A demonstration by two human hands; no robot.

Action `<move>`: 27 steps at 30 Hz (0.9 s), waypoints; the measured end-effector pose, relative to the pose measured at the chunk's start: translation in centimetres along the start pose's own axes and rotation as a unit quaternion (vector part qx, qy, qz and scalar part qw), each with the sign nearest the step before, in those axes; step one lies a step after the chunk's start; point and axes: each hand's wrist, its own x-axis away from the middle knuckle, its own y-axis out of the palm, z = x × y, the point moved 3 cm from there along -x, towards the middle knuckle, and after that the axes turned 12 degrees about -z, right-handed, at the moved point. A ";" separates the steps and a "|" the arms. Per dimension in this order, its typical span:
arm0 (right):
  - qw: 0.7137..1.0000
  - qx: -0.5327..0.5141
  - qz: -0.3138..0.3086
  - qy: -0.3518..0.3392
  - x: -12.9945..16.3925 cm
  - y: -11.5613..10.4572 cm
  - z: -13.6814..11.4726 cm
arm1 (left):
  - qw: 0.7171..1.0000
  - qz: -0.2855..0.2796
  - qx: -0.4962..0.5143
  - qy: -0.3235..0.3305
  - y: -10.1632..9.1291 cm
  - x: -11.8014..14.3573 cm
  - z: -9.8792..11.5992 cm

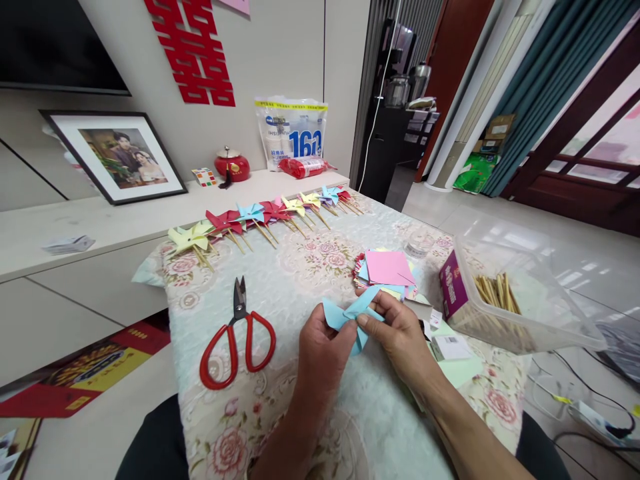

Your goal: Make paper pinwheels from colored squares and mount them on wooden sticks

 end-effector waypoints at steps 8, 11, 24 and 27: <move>1.000 0.022 0.003 -0.020 -0.1 -0.2 0.3 | 1.000 -0.017 -0.014 -0.012 0.2 0.4 1.0; 0.999 0.039 0.003 -0.025 -0.1 -0.1 0.2 | 1.000 -0.018 -0.018 -0.016 0.0 0.3 0.8; 0.997 0.068 0.003 -0.031 -0.1 0.0 0.0 | 0.998 0.015 -0.050 -0.020 0.0 0.6 1.2; 0.997 0.070 0.008 -0.029 -0.2 0.0 0.0 | 0.998 0.020 -0.057 -0.016 -0.1 0.6 1.2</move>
